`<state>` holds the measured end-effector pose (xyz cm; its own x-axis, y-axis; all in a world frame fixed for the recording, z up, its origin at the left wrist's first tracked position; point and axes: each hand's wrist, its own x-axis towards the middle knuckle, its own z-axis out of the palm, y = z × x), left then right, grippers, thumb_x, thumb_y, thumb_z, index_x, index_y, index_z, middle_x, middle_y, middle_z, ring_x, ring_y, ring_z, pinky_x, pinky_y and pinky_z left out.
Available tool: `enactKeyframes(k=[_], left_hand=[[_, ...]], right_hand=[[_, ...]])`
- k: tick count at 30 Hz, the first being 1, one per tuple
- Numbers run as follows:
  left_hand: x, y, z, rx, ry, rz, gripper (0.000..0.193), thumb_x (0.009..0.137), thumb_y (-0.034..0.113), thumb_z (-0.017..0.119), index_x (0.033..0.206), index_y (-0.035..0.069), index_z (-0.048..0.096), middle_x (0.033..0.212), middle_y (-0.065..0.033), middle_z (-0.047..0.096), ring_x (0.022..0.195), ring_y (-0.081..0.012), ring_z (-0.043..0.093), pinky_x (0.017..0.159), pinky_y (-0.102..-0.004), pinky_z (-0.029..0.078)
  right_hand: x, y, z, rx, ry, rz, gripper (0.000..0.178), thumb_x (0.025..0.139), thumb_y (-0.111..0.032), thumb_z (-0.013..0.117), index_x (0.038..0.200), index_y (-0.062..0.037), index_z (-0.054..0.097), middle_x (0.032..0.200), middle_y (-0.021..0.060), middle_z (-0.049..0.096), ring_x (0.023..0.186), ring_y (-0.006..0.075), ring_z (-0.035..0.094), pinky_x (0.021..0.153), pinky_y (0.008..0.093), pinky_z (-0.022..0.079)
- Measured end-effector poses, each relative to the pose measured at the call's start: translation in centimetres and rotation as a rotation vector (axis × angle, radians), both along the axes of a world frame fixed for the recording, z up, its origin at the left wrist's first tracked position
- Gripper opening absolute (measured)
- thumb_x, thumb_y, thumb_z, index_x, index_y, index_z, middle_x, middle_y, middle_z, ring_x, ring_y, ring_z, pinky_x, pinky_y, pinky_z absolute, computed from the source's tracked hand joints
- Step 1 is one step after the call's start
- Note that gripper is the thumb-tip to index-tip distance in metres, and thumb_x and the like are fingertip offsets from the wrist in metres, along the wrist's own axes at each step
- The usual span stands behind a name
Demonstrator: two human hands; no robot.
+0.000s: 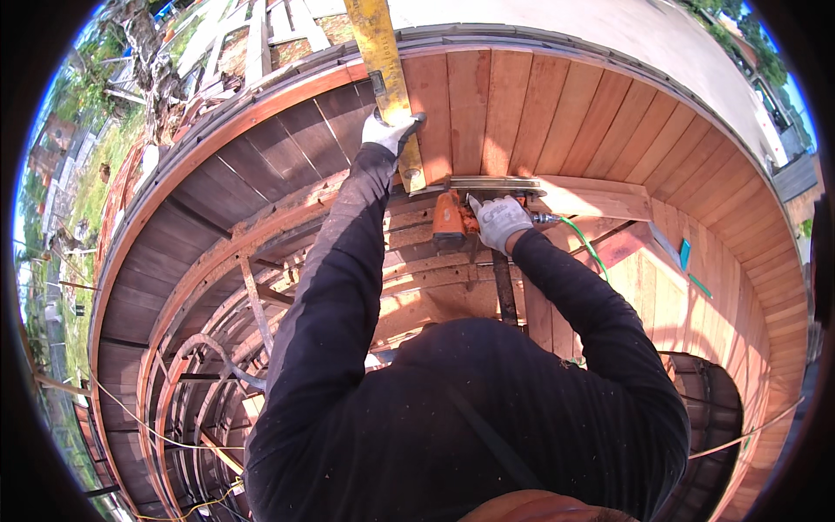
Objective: The person installs wooden planks on a curved wooden structure. They position planks, use a level to check alignment, and secure them with a nail gun. The person also uses a circular saw to trim a plank and continues installing additional planks.
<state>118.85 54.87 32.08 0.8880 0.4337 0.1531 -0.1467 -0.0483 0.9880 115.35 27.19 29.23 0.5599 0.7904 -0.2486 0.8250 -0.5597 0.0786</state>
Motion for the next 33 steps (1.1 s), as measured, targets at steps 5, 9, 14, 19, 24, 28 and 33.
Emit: enactKeyframes(k=[5,9,14,19,24,28,33], left_hand=[[0.2,0.6,-0.6,-0.006,0.014,-0.003,0.047,0.069,0.023,0.087,0.105,0.004,0.063,0.093,-0.0015,0.066,0.082,-0.0125,0.061,0.074,-0.0276,0.050],[0.0,0.4,-0.7,0.002,0.006,0.001,0.047,0.069,0.023,0.087,0.104,0.004,0.063,0.093,-0.0014,0.066,0.080,-0.0125,0.061,0.073,-0.0278,0.051],[-0.5,-0.7,0.4,-0.065,0.000,-0.020,0.045,0.069,0.020,0.087,0.103,0.004,0.062,0.091,-0.0008,0.065,0.077,-0.0120,0.060,0.072,-0.0272,0.050],[0.2,0.6,-0.6,-0.089,-0.012,-0.030,0.042,0.069,0.018,0.086,0.101,0.004,0.062,0.089,-0.0003,0.064,0.077,-0.0116,0.060,0.071,-0.0270,0.050],[0.8,0.7,-1.0,0.011,-0.002,0.017,0.044,0.069,0.022,0.086,0.101,0.004,0.062,0.089,-0.0022,0.066,0.077,-0.0124,0.060,0.068,-0.0288,0.050],[0.6,0.6,-0.8,-0.046,-0.031,-0.009,0.043,0.069,0.022,0.086,0.101,0.004,0.063,0.089,-0.0023,0.066,0.077,-0.0129,0.061,0.069,-0.0289,0.050],[0.1,-0.5,-0.1,-0.083,-0.067,0.002,0.033,0.073,0.011,0.083,0.096,0.006,0.061,0.085,-0.0003,0.063,0.072,-0.0101,0.061,0.064,-0.0244,0.051]], right_hand=[[0.1,0.3,0.4,-0.028,0.005,0.002,0.046,0.089,-0.020,0.049,0.131,-0.0042,0.051,0.104,0.0136,0.069,0.094,0.0294,0.068,0.083,0.0418,0.049],[-0.1,0.2,0.6,-0.017,0.023,-0.006,0.045,0.089,-0.020,0.049,0.131,-0.0040,0.051,0.102,0.0136,0.070,0.093,0.0294,0.068,0.081,0.0418,0.049],[0.8,0.2,0.6,-0.033,0.069,-0.047,0.049,0.088,-0.019,0.049,0.134,-0.0031,0.049,0.100,0.0142,0.070,0.092,0.0298,0.068,0.082,0.0417,0.049],[0.0,0.5,0.7,-0.031,0.054,-0.011,0.052,0.087,-0.018,0.050,0.136,-0.0026,0.047,0.099,0.0153,0.070,0.092,0.0304,0.069,0.080,0.0424,0.050],[-0.5,1.4,0.8,-0.003,0.068,0.045,0.051,0.089,-0.023,0.049,0.135,-0.0010,0.046,0.100,0.0162,0.070,0.091,0.0305,0.069,0.075,0.0444,0.050],[-0.5,2.6,0.8,-0.019,0.063,0.042,0.051,0.090,-0.023,0.048,0.136,-0.0014,0.046,0.100,0.0157,0.070,0.090,0.0298,0.068,0.075,0.0443,0.050],[-0.8,2.7,-0.4,-0.007,0.033,0.044,0.051,0.090,-0.021,0.047,0.138,-0.0023,0.045,0.099,0.0146,0.070,0.090,0.0287,0.068,0.077,0.0439,0.050]])
